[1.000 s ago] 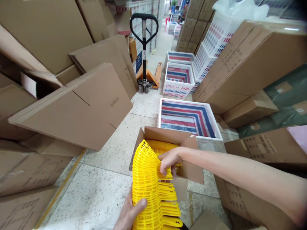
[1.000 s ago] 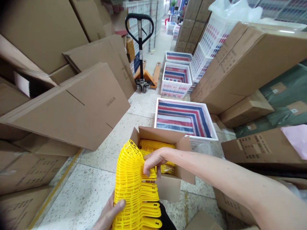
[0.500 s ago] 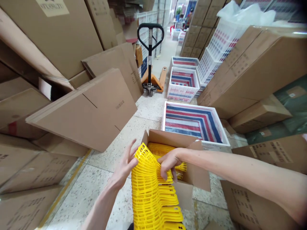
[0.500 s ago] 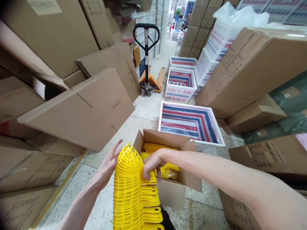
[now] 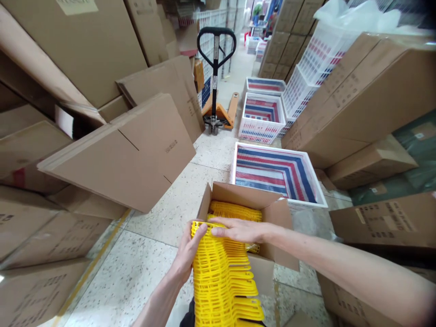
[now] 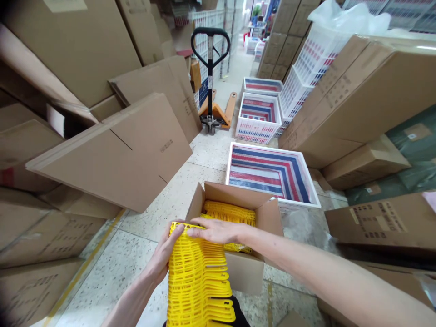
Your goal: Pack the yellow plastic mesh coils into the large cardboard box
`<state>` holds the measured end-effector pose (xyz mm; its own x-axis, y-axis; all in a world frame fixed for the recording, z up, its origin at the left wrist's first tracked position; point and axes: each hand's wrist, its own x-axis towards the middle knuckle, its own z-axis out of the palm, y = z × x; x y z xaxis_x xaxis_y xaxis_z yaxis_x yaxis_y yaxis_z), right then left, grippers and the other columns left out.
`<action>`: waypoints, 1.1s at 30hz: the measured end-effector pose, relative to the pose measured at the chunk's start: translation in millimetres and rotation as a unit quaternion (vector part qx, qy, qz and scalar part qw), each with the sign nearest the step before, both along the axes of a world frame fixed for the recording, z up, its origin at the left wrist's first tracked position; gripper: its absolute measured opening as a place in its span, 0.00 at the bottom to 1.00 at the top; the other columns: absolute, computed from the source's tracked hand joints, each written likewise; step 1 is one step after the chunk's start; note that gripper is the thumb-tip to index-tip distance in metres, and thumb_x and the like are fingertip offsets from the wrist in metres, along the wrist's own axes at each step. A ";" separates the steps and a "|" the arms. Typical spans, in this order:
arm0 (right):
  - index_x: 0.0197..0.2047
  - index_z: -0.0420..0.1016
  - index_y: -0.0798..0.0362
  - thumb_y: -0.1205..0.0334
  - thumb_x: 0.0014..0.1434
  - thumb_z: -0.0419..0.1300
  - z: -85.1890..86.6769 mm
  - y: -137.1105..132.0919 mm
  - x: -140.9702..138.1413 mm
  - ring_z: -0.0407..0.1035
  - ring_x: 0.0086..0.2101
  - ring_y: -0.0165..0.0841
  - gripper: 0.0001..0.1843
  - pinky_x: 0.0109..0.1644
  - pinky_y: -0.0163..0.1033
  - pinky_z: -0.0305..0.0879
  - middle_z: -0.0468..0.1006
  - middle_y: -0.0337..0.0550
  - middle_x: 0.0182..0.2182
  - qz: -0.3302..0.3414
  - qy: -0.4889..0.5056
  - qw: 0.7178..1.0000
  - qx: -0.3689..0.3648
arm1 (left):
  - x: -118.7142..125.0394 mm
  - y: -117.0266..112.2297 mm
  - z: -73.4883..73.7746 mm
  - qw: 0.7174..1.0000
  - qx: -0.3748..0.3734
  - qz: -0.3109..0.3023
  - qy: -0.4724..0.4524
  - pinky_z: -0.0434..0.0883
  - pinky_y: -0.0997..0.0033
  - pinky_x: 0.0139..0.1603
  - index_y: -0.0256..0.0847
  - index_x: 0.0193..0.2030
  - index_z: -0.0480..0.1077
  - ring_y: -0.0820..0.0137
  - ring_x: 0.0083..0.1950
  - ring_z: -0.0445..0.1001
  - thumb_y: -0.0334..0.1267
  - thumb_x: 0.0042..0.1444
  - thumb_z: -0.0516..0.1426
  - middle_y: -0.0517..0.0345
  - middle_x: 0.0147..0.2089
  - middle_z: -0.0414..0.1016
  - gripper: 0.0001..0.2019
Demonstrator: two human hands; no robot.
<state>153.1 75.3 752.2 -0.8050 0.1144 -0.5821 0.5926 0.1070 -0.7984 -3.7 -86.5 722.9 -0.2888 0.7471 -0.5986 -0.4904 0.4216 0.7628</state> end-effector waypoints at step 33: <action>0.78 0.55 0.42 0.25 0.62 0.57 -96.8 -66.5 -8.8 0.70 0.65 0.56 0.50 0.68 0.57 0.66 0.72 0.54 0.70 -0.006 0.039 0.998 -0.048 | 10.3 -41.3 -70.5 0.907 -0.277 0.120 -0.293 0.81 0.43 0.57 0.36 0.68 0.71 0.42 0.53 0.86 0.57 0.58 0.66 0.39 0.51 0.87 0.37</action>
